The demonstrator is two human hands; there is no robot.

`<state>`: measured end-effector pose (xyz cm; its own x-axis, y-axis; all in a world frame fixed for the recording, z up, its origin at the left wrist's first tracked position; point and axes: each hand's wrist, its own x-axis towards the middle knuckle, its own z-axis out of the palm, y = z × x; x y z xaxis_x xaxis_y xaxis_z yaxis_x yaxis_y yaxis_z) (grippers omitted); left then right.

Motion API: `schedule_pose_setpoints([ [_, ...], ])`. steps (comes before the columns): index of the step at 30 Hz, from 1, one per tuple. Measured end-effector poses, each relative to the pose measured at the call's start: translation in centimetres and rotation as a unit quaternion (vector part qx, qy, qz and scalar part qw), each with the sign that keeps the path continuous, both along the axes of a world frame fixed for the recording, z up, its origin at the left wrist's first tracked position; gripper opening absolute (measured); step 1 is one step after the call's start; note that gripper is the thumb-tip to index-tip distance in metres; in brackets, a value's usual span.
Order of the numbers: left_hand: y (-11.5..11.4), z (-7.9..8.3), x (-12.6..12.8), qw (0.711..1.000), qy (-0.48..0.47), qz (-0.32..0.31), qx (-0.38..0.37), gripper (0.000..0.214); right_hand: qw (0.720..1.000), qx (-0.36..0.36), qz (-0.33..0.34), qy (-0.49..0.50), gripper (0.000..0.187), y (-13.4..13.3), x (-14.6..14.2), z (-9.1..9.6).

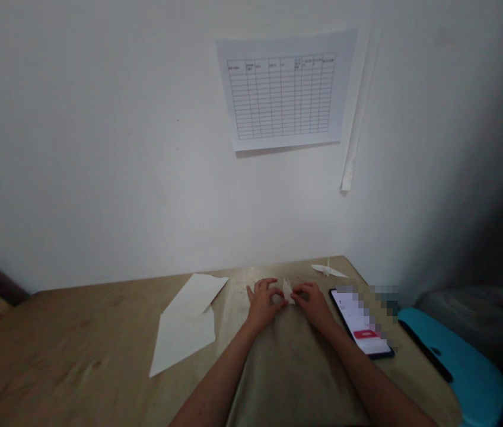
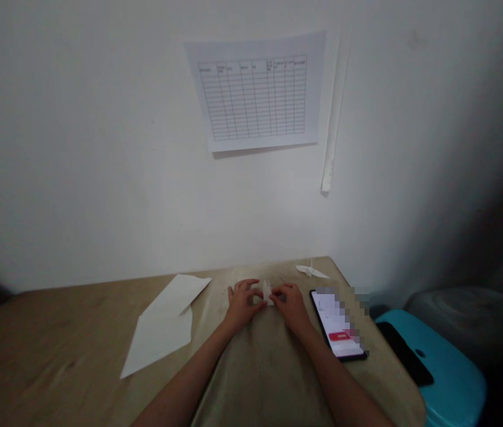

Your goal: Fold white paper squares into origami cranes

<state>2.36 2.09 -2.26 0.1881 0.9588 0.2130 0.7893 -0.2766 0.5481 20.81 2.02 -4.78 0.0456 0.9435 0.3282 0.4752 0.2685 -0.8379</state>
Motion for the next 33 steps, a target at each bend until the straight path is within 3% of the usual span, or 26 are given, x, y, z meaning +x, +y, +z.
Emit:
schedule_pose_setpoints([
  [12,0.0,-0.4,0.3,0.999,-0.017,0.007,0.027,0.007,0.999,0.007,0.012,0.033,0.02,0.3,0.0,-0.4],
  [22,-0.1,0.2,0.5,0.999,0.026,0.03,-0.02,0.008,0.992,-0.005,-0.007,-0.123,0.016,-0.2,-0.6,0.3],
  [27,-0.3,0.3,0.6,0.997,0.054,0.051,-0.019,0.023,0.975,-0.019,-0.021,-0.221,0.011,-0.7,-0.7,0.9],
  [30,-0.4,0.2,0.6,0.998,0.057,0.04,0.001,0.032,0.972,-0.021,-0.021,-0.233,0.012,-0.9,-0.6,0.9],
  [33,-0.4,0.1,0.4,0.997,0.07,0.014,0.004,0.022,0.974,-0.022,-0.016,-0.224,0.01,-1.1,-0.4,1.0],
])
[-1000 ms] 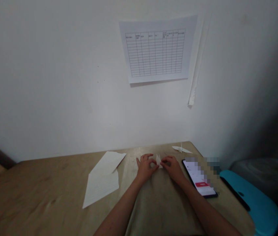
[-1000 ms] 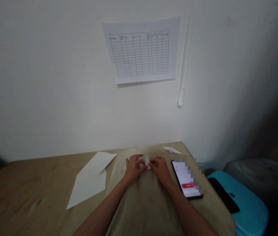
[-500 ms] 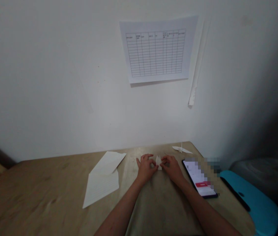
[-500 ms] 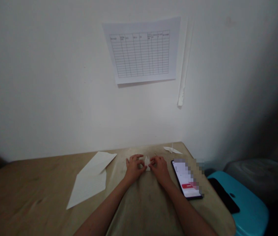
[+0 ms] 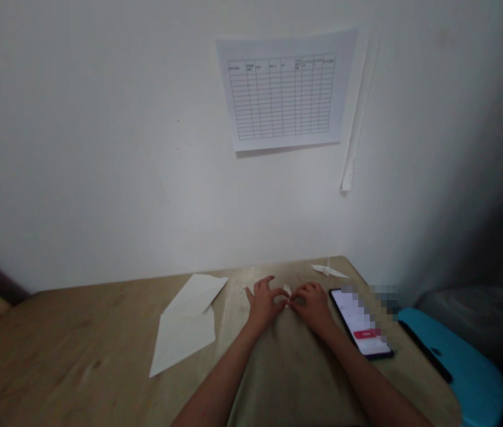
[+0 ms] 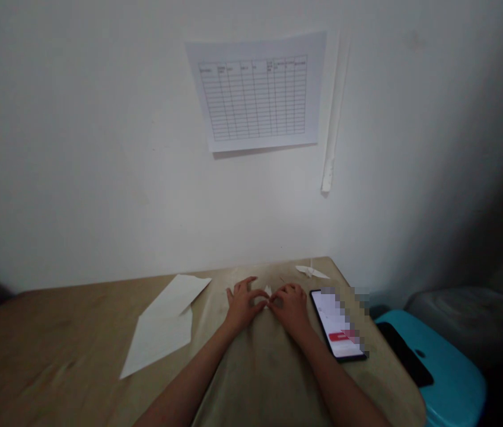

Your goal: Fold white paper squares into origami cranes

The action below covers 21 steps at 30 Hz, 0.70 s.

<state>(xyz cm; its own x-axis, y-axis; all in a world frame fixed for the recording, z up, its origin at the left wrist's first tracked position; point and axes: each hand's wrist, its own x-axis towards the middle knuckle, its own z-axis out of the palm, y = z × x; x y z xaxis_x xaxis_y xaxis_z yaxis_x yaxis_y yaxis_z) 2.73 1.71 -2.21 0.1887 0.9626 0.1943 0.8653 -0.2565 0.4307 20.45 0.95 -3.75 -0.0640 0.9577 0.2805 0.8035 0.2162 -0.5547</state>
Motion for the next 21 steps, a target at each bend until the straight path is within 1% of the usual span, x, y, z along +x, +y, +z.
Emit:
schedule_pose_setpoints([
  [2,0.1,0.0,-0.2,1.0,0.009,-0.013,-0.002,0.017,1.0,-0.008,-0.003,0.006,0.009,0.0,0.1,0.1],
  [7,0.5,0.3,-0.7,0.998,0.034,-0.045,-0.008,0.019,1.0,-0.022,-0.007,0.008,0.01,0.0,0.2,0.2],
  [14,0.7,0.9,-0.8,0.997,0.052,-0.044,-0.039,0.023,1.0,-0.027,-0.008,0.014,0.011,0.3,0.3,0.0],
  [21,0.9,0.9,-0.8,0.997,0.053,-0.032,-0.05,0.029,0.999,-0.031,-0.017,0.001,0.011,0.6,0.3,-0.3],
])
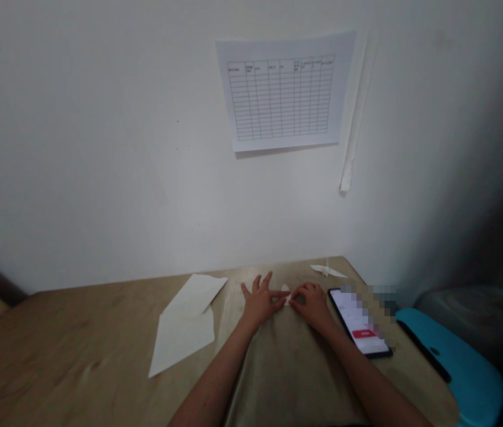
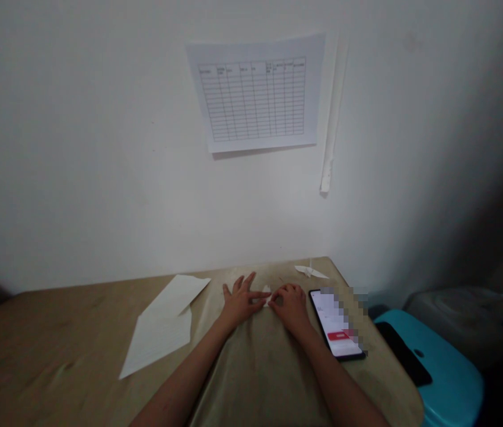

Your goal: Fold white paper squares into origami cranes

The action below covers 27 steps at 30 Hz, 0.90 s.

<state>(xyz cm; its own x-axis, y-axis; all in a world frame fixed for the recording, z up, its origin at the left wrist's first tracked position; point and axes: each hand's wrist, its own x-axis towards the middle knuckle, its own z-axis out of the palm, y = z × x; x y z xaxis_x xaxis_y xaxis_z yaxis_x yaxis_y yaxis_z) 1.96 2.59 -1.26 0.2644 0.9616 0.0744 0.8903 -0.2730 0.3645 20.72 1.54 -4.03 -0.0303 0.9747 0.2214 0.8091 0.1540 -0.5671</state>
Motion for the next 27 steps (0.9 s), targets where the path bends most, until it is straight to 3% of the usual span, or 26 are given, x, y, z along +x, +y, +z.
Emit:
schedule_pose_setpoints([
  [15,0.9,-0.6,-0.1,1.0,0.015,0.002,-0.019,0.042,1.0,-0.004,-0.001,-0.007,0.011,0.2,0.0,-0.4],
  [24,2.4,-0.4,-0.4,0.998,0.049,-0.001,-0.043,0.064,1.0,-0.006,0.003,-0.008,0.011,0.2,0.0,-0.1],
  [27,2.3,-0.7,-0.5,0.998,0.055,-0.012,-0.018,0.062,1.0,-0.002,0.001,-0.004,0.011,0.1,-0.1,-0.1],
])
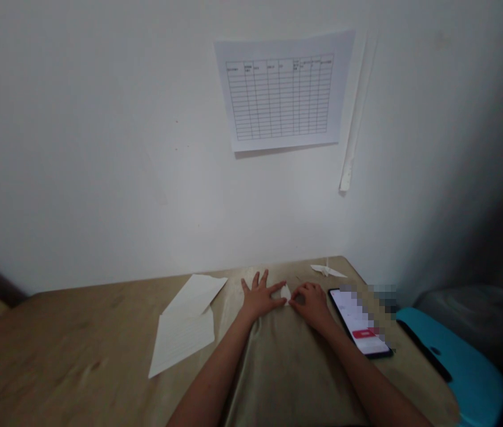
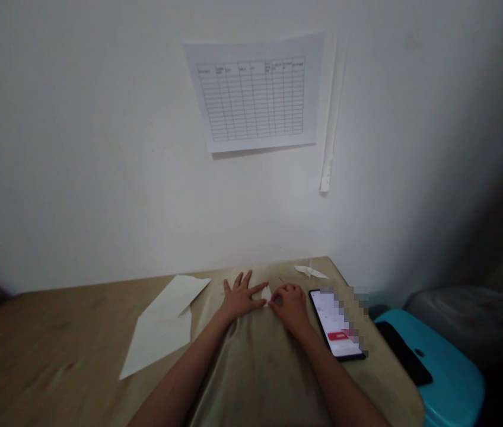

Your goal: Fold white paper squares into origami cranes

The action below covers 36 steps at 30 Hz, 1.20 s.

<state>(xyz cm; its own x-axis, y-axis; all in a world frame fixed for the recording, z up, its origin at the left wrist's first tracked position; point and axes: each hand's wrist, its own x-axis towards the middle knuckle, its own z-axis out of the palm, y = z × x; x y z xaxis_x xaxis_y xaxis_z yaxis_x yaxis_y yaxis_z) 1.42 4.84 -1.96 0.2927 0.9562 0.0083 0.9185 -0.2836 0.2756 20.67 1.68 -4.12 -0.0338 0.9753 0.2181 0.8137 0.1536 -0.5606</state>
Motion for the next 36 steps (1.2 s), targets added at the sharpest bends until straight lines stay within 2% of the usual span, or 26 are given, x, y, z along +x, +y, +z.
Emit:
schedule_pose_setpoints([
  [8,-0.83,-0.66,-0.36,0.995,-0.036,-0.038,0.082,0.068,1.0,-0.001,-0.006,0.002,0.011,-0.29,-0.04,0.11],
  [10,-0.91,-0.48,-0.39,0.992,-0.06,-0.053,0.098,0.056,1.0,-0.003,-0.006,0.003,0.01,-0.36,-0.05,0.24],
  [12,-0.96,-0.27,-0.35,0.988,-0.083,-0.07,0.108,0.035,1.0,-0.006,-0.004,0.004,0.01,-0.38,-0.07,0.39],
  [14,-0.99,-0.09,-0.26,0.986,-0.104,-0.083,0.103,0.018,1.0,-0.01,-0.006,0.003,0.009,-0.36,-0.1,0.53],
  [16,-0.98,0.04,-0.18,0.986,-0.119,-0.084,0.085,0.01,1.0,-0.013,-0.008,0.0,0.009,-0.33,-0.11,0.61],
  [26,-0.89,-0.32,-0.48,0.992,-0.108,-0.057,0.023,0.019,1.0,-0.015,-0.008,0.006,0.009,-0.08,0.02,0.29],
  [29,-0.76,-0.35,-0.51,0.994,-0.097,-0.051,0.011,0.016,1.0,-0.017,-0.01,0.006,0.01,-0.03,0.02,0.23],
  [33,-0.7,-0.16,-0.32,0.995,-0.092,-0.034,0.001,0.028,1.0,-0.023,-0.011,0.001,0.01,0.01,0.06,0.27],
  [36,-0.77,0.01,-0.23,0.996,-0.088,-0.027,-0.004,0.023,1.0,-0.028,-0.013,0.0,0.01,0.06,0.09,0.36],
])
